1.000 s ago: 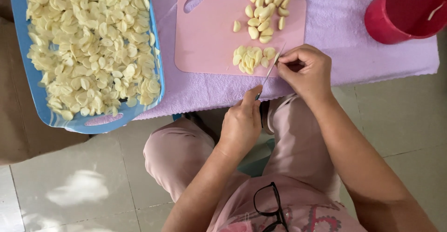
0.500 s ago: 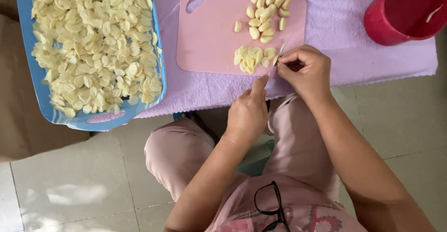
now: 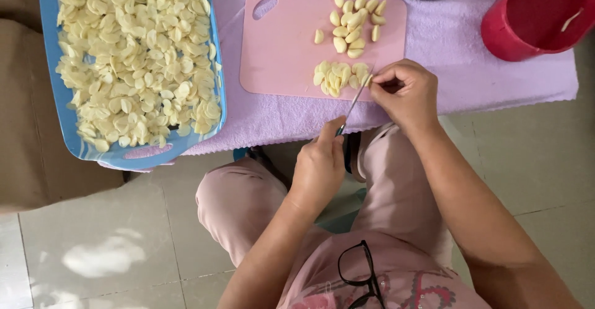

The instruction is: A person is manually slicing garlic cloves into thin pieces on a cutting board using a knife.

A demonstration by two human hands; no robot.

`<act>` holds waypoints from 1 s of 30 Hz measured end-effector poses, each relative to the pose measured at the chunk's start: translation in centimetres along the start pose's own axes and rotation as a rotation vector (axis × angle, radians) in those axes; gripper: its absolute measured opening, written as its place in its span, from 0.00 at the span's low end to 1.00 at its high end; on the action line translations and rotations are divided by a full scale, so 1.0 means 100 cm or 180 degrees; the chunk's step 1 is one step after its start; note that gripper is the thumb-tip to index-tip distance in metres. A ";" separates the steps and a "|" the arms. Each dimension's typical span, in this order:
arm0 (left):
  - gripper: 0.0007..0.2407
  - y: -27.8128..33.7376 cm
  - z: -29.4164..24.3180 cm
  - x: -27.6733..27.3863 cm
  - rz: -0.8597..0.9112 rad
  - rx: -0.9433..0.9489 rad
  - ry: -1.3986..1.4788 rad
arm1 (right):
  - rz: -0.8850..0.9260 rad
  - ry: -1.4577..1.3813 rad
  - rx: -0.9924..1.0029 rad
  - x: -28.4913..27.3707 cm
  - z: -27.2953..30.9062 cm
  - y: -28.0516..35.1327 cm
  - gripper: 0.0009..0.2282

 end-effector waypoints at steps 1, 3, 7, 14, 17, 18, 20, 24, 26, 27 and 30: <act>0.15 0.001 -0.003 -0.002 -0.0015 0.0103 -0.0077 | -0.0015 -0.0009 0.0016 0.000 -0.002 0.001 0.07; 0.15 0.004 -0.005 -0.004 -0.0032 0.0203 -0.0153 | -0.0026 -0.0019 0.0031 -0.001 -0.004 0.002 0.07; 0.15 0.007 -0.004 -0.009 -0.0056 0.0263 -0.0183 | -0.0011 0.0071 0.0080 0.000 -0.006 0.001 0.08; 0.15 0.004 0.006 -0.006 -0.0047 0.0239 -0.0065 | -0.0046 0.0115 0.0135 0.001 0.000 0.001 0.07; 0.15 0.000 0.005 -0.006 -0.0025 0.0245 0.0006 | -0.0063 0.0031 0.0106 0.002 0.007 0.001 0.06; 0.15 -0.002 0.005 -0.007 -0.0025 0.0241 0.0012 | -0.0057 0.0035 0.0108 0.002 0.010 0.000 0.06; 0.14 -0.007 0.008 -0.008 0.0000 0.0140 0.0441 | -0.0065 0.0094 0.0048 0.003 0.017 0.000 0.06; 0.13 -0.007 0.007 -0.015 -0.0019 0.0144 0.0222 | -0.0048 0.0199 -0.0073 0.001 0.019 -0.001 0.06; 0.15 -0.005 0.004 -0.017 -0.0090 0.0203 0.0034 | -0.0025 0.0197 -0.0033 0.001 0.015 -0.001 0.07; 0.15 -0.005 0.003 -0.018 -0.0091 0.0198 0.0033 | -0.0022 0.0194 -0.0032 0.002 0.014 -0.002 0.07; 0.15 -0.001 0.000 -0.020 -0.0126 0.0182 0.0186 | -0.0005 0.0167 -0.0076 0.001 0.011 0.001 0.06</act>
Point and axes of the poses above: each hand's wrist, its own y-axis away from the middle knuckle, its own x-axis out of the palm, z = x × y, the point moved 9 cm from there along -y, towards the middle knuckle, and after that the axes turned 9 degrees about -y, right-handed, at the moved point
